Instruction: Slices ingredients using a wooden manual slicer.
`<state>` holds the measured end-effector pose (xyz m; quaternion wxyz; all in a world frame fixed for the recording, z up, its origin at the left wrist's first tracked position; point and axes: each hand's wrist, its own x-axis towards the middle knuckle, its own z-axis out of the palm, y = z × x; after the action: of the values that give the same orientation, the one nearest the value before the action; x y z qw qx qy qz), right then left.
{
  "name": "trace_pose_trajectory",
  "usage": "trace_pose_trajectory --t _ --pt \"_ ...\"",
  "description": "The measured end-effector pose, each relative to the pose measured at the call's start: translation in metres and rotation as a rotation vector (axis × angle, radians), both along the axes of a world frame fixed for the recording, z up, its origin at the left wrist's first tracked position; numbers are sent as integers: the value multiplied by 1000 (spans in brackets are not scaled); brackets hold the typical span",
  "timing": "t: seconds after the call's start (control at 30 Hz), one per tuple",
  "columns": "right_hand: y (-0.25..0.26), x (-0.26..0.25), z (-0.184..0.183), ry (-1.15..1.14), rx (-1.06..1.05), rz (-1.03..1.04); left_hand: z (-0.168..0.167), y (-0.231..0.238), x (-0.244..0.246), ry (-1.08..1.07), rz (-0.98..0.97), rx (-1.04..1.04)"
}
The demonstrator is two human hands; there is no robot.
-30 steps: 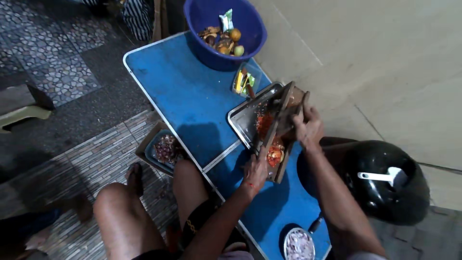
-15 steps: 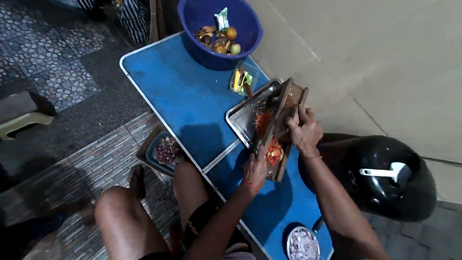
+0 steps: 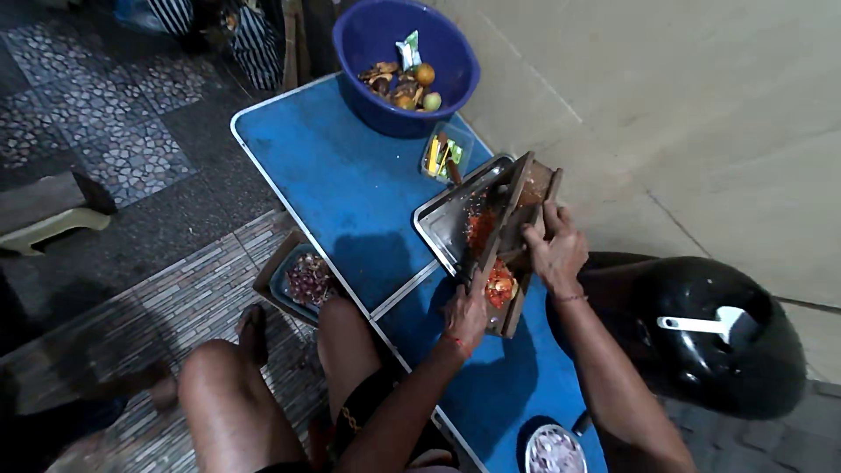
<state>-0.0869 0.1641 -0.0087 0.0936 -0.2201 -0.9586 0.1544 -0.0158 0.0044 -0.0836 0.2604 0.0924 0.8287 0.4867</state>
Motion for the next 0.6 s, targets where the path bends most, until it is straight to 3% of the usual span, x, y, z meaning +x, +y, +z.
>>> trace_pose_trajectory --t 0.23,0.33,0.47,0.6 --pt "8 -69 36 -35 -117 -69 13 -8 -2 -29 -8 13" --pt "14 -42 18 -13 -39 46 9 -7 -1 -13 -4 1" --pt "-4 9 1 -37 39 35 -1 0 0 5 9 22" --pt "13 -22 3 3 -43 17 1 -2 1 -17 5 21"
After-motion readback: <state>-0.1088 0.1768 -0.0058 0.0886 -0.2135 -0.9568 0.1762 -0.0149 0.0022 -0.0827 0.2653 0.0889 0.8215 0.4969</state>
